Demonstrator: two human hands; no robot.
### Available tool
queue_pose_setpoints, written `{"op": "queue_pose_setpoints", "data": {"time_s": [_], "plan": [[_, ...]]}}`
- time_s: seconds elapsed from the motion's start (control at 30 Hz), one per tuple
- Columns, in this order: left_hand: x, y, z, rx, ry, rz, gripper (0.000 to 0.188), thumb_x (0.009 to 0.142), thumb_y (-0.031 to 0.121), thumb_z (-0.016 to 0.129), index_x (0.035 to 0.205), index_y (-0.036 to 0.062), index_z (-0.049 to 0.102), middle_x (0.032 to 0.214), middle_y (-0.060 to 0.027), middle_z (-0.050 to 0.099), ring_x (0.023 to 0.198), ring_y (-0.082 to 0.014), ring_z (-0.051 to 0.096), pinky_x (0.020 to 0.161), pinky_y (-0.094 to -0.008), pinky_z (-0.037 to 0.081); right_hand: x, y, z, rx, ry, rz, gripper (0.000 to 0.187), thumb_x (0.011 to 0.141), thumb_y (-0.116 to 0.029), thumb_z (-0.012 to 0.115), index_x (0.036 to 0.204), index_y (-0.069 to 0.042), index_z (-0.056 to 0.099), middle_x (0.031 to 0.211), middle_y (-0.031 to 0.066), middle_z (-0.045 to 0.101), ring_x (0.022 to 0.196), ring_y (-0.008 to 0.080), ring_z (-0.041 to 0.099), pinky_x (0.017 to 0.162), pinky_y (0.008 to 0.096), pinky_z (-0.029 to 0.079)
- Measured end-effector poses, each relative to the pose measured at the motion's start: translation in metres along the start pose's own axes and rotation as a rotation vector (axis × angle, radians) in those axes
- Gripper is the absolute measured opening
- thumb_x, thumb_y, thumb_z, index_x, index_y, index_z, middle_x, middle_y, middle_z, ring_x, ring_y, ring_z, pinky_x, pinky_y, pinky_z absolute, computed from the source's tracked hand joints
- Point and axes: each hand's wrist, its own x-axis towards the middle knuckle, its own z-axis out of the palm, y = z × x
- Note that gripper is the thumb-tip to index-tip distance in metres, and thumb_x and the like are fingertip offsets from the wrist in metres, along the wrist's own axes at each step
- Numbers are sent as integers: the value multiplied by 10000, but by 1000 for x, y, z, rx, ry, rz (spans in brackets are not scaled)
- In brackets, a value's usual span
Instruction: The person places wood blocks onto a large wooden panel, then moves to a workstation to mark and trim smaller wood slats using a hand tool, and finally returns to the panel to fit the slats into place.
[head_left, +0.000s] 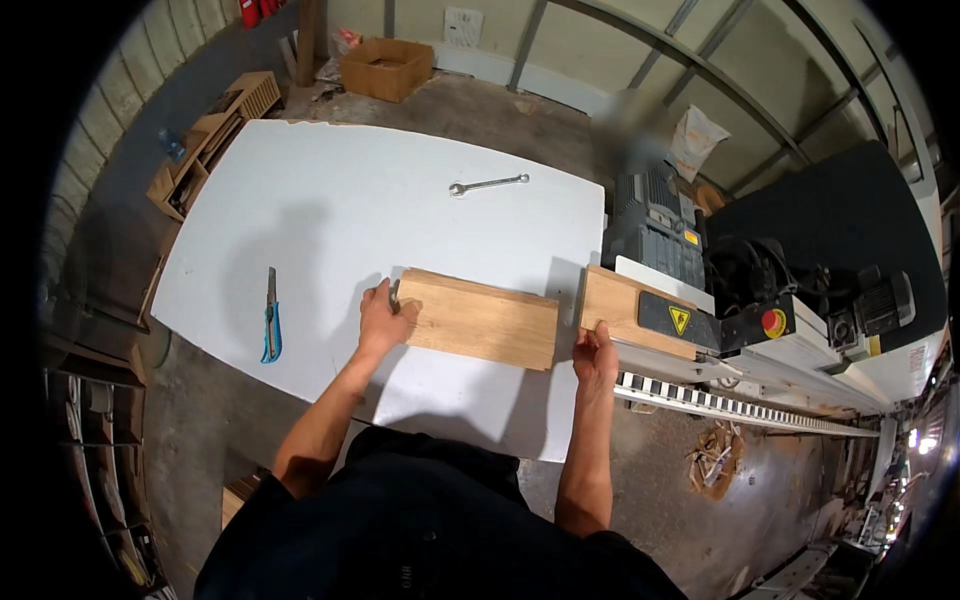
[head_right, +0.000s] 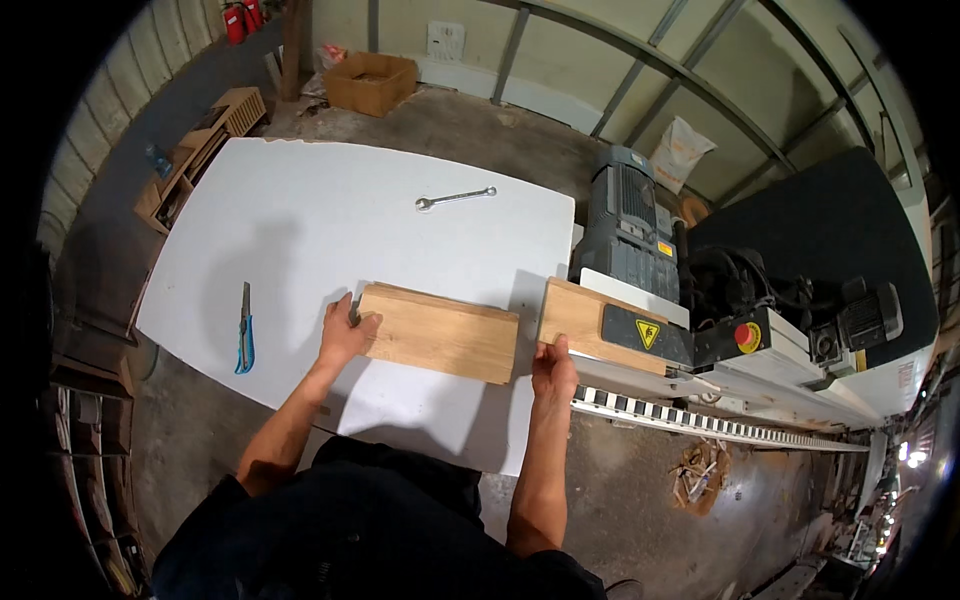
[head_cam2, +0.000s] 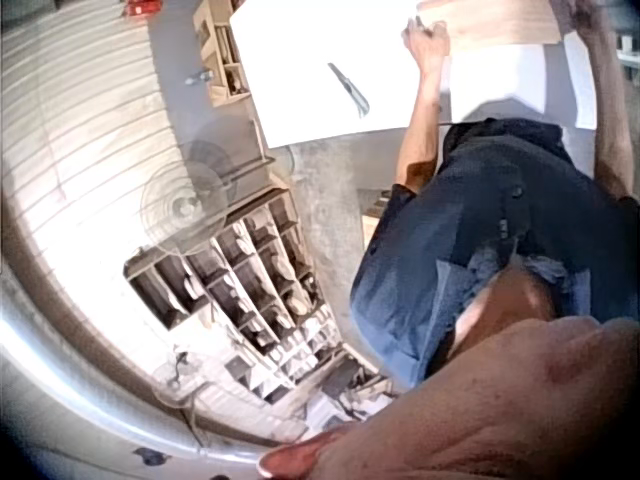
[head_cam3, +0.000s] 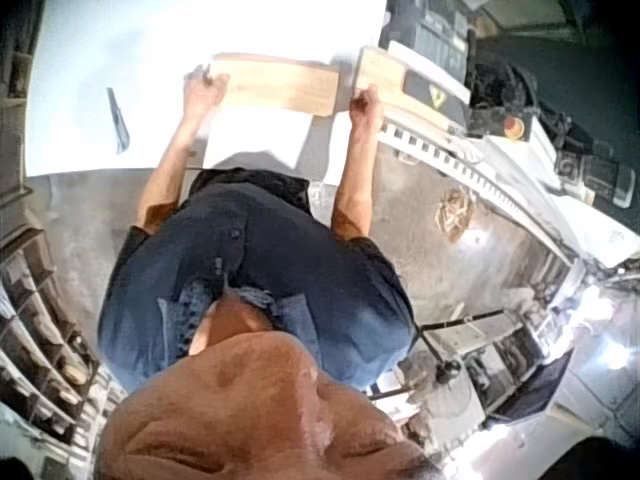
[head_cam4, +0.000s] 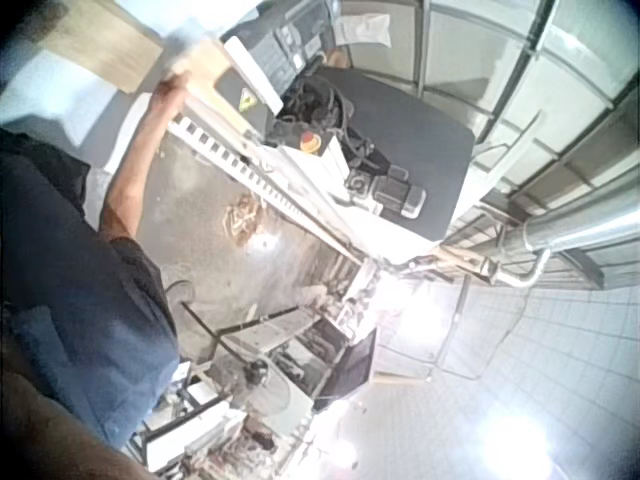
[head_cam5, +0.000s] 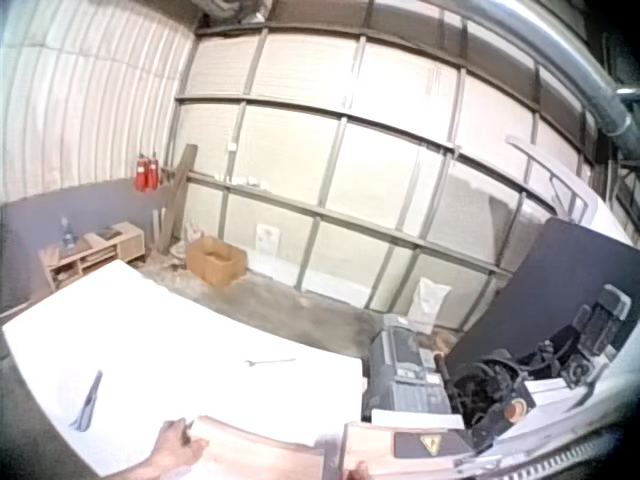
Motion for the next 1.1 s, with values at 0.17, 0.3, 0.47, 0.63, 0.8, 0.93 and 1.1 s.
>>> {"op": "queue_pose_setpoints", "data": {"time_s": [0.17,0.3,0.47,0.63,0.8,0.93,1.1], "plan": [[-38,73,5,-124,-117,214,584,820,218,675,1286,-51,449,1075,-190,575,967,-254,575,809,-346,496,-42,35,4,-217,-246,-35,126,906,-89,563,1025,-43,563,827,78,607,668,225,591,544,290,505],[-49,92,28,-438,-419,37,514,835,174,667,1256,-45,471,1041,-146,603,917,-197,586,793,-310,495,-116,89,35,-244,-303,159,137,921,-129,560,1024,-43,590,857,64,639,728,189,608,621,297,486],[-35,68,12,-796,-359,-245,403,858,48,611,1233,-28,483,1065,-96,610,925,-150,578,809,-280,483,-122,102,23,-327,-289,361,248,961,-255,506,1062,-36,561,937,100,649,843,192,619,694,288,501],[-21,66,-28,-540,-323,-235,443,850,29,581,1275,-41,478,1117,-110,605,976,-149,570,853,-294,467,-111,63,3,-394,-245,366,310,970,-290,483,1061,-5,566,915,122,657,763,196,620,651,295,491],[-12,21,-14,388,120,128,549,818,223,649,1255,-69,491,1076,-155,617,959,-211,586,885,-326,450,-86,35,-24,-938,-234,-372,207,913,-216,614,842,-28,664,707,52,656,580,67,553,513,216,412],[3,38,-16,122,-160,-171,546,805,312,660,1160,-87,549,1019,-208,637,902,-266,624,790,-349,491,-45,23,-26,-1018,-172,-667,290,906,-249,625,998,26,645,872,92,666,763,118,588,653,267,471],[8,33,-14,-363,-368,-409,611,820,298,696,1220,-118,494,1124,-237,596,993,-295,613,887,-352,475,-27,33,10,-1181,-202,-317,482,884,-370,631,997,98,618,889,100,645,755,158,565,668,304,465]]}}
